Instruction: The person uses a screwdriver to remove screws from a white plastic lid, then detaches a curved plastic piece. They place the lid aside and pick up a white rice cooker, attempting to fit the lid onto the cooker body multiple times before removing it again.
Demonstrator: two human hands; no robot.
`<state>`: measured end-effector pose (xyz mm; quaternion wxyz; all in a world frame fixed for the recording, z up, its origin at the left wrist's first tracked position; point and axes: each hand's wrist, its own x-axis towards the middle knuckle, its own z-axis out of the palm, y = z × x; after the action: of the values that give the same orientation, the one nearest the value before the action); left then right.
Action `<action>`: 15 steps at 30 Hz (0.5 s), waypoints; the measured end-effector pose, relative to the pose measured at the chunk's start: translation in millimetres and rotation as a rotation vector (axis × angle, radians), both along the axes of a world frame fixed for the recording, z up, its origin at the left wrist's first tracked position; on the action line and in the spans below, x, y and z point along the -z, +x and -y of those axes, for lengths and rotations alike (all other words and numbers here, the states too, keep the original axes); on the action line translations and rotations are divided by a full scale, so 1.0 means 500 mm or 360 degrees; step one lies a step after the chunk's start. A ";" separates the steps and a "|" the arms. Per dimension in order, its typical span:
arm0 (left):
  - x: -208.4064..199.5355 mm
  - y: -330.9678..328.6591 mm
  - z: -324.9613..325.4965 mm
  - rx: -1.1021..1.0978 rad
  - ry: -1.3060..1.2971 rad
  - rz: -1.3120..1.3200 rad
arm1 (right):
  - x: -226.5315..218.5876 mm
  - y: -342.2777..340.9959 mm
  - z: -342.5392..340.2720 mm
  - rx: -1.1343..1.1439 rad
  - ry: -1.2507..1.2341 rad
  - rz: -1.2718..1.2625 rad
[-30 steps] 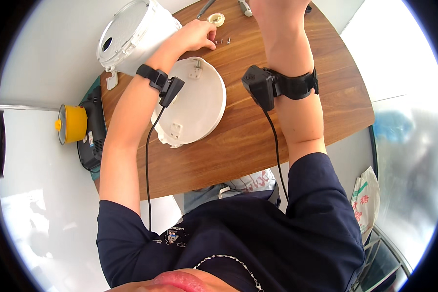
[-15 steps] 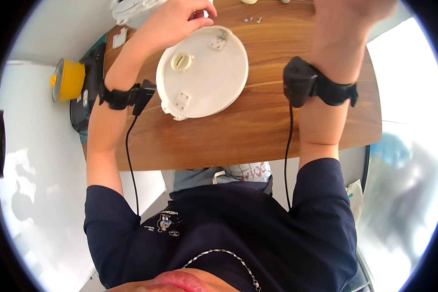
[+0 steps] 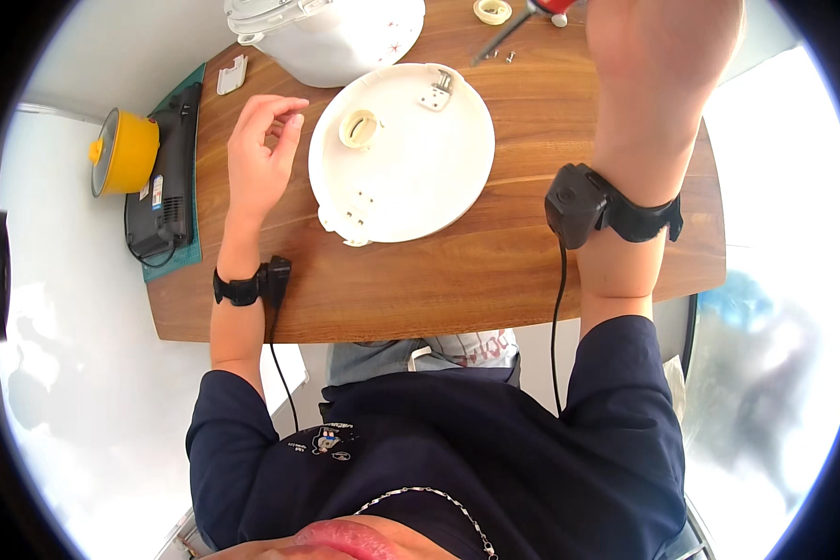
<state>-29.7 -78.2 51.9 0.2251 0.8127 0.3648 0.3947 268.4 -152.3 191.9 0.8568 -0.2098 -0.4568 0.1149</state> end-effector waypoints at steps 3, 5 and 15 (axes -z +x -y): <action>0.006 -0.010 0.007 -0.0032 0.0091 0.0031 | -0.003 -0.023 -0.005 -0.0033 -0.0106 0.0024; -0.018 -0.002 0.027 -0.0010 0.0153 -0.0026 | -0.001 -0.015 -0.012 -0.0010 -0.0176 0.0168; -0.012 0.120 0.225 0.0701 0.0365 -0.0965 | -0.011 -0.016 -0.020 0.0004 -0.0786 0.0235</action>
<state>30.2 -190.8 57.8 0.0941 0.9712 0.1851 0.1170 260.5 -142.2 197.3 0.7442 -0.4210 -0.4759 0.2062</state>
